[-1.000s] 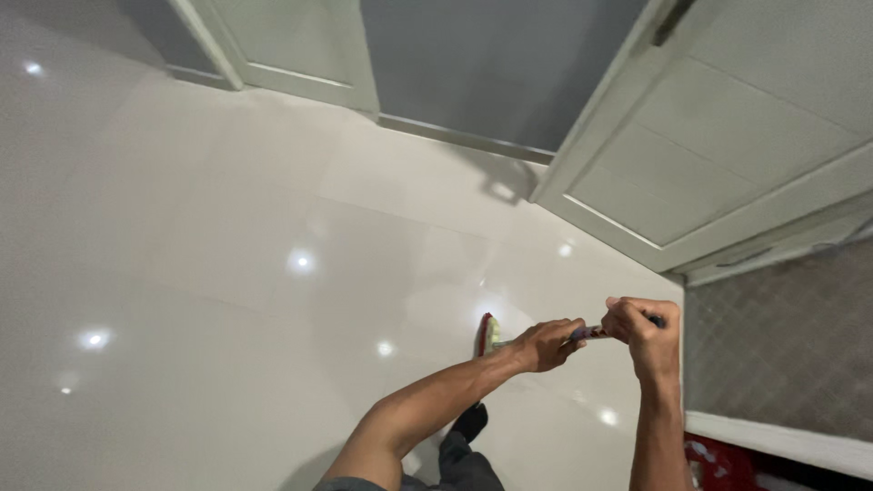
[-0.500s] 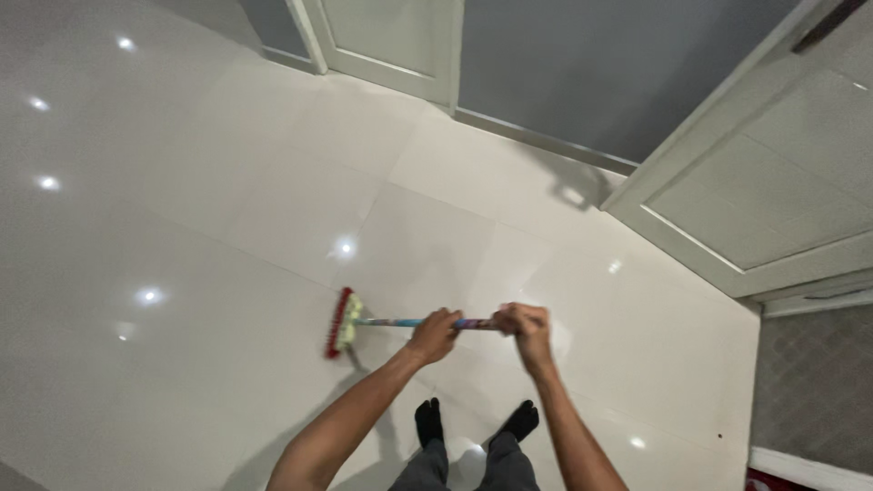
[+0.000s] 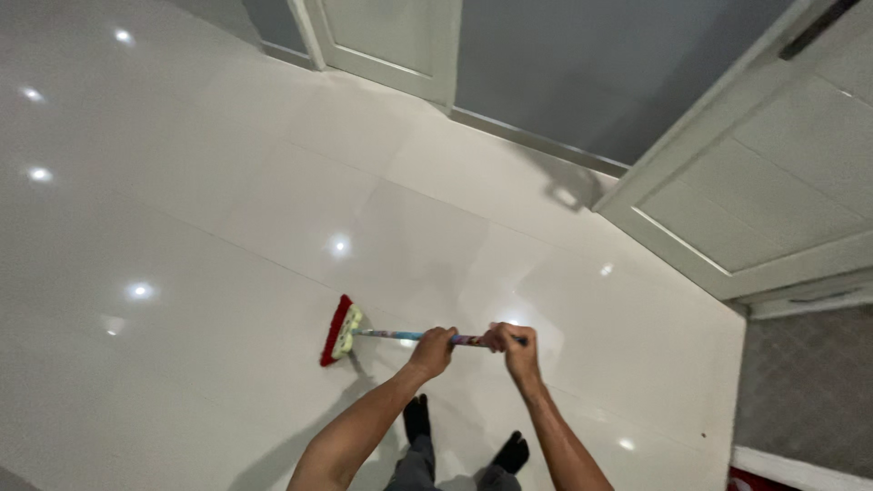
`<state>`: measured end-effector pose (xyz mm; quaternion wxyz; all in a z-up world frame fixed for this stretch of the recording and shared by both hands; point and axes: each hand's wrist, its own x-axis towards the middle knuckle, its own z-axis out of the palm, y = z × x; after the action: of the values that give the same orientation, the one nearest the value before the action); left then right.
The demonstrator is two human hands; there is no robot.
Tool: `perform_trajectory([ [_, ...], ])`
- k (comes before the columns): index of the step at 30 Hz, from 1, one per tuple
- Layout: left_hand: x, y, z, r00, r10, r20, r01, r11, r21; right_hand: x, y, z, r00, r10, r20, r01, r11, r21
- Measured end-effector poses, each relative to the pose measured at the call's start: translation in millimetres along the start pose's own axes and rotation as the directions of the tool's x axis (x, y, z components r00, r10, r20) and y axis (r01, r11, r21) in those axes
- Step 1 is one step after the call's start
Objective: The person sweeps a tiled floor using a broom and a dustpan. They gather debris into a pile and sweep it into the dustpan, repeating the process to clean the area near a doorway.
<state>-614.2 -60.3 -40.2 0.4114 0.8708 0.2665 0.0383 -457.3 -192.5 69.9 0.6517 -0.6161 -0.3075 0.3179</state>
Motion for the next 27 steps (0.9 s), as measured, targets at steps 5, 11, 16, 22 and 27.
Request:
perform_trajectory([
  [5, 34.4, 89.1, 80.0, 0.989, 0.14, 0.055, -0.138, 0.99, -0.036, -23.7, -34.2, -115.9, 0.995, -0.044, -0.086, 0.054, 0.993, 0.109],
  [11, 63.2, 218.4, 167.3, 0.945, 0.23, 0.234, -0.21, 0.972, -0.108, -65.0, -95.3, -257.2, 0.975, -0.02, -0.22, 0.018, 1.0, -0.008],
  [16, 67.7, 309.3, 188.3, 0.872, 0.3, 0.388, -0.233, 0.949, -0.212, -93.5, -146.5, -313.9, 0.953, 0.046, -0.3, -0.086, 0.989, -0.12],
  [22, 53.3, 360.7, 179.5, 0.862, 0.418, 0.287, -0.305, 0.88, -0.366, -100.7, -196.3, -315.9, 0.945, 0.055, -0.321, -0.127, 0.97, -0.206],
  [27, 44.2, 352.1, 140.7, 0.873, 0.381, 0.306, -0.292, 0.908, -0.3, -85.4, -216.8, -274.1, 0.972, 0.027, -0.234, -0.068, 0.983, -0.17],
])
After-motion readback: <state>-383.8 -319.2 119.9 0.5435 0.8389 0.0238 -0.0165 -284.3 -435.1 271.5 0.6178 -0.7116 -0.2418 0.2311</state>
